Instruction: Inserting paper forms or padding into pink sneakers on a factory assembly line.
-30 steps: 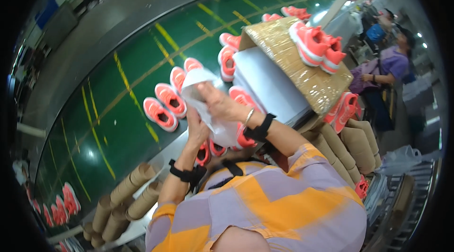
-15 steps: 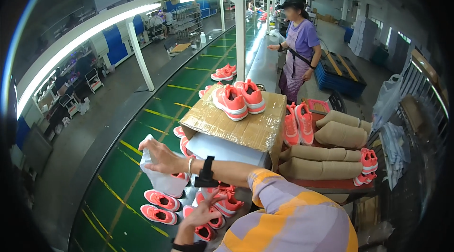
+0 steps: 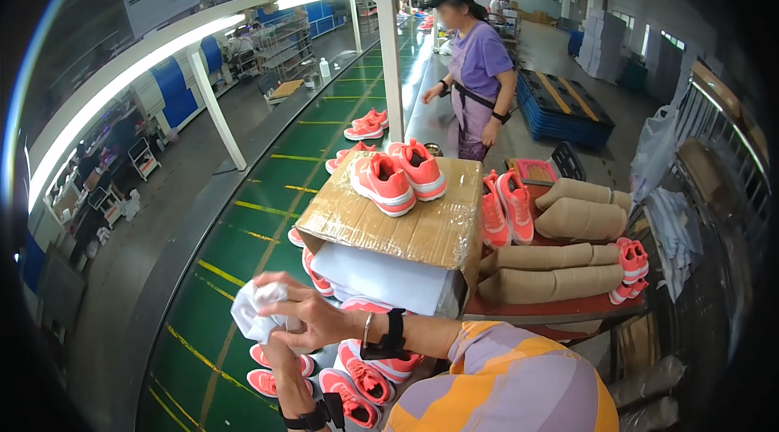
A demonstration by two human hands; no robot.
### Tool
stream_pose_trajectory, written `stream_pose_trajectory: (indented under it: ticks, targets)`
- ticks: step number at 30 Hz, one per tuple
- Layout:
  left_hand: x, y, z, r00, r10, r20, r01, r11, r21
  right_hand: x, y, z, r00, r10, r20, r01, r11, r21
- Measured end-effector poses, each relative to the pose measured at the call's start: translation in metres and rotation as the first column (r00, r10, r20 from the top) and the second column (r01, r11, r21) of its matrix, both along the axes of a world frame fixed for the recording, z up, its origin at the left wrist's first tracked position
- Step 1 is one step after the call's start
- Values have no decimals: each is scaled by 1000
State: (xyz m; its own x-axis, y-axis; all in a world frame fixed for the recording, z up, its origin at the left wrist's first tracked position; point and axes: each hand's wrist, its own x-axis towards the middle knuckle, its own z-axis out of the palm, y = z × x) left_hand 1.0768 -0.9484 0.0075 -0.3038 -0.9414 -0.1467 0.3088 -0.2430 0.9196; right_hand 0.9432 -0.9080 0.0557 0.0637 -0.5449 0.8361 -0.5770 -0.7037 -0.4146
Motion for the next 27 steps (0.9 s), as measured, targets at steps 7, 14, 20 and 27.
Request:
stream_pose_trajectory:
  ticks: [7,14,20,27]
  targets:
    - [12,-1,-37,897,-132,422,305,875,-375,-2,-5,-27,994,101,-32,-90,966,240]
    - [9,25,-47,960,-192,-203,201,979,23,2,-8,-46,980,109,-167,-64,965,254]
    - [-4,46,-62,990,-139,9,138,987,81,-13,-30,-61,957,-73,279,-112,798,593]
    - [11,37,-68,960,-279,24,280,958,-63,-23,-45,-137,709,-60,703,-594,487,640]
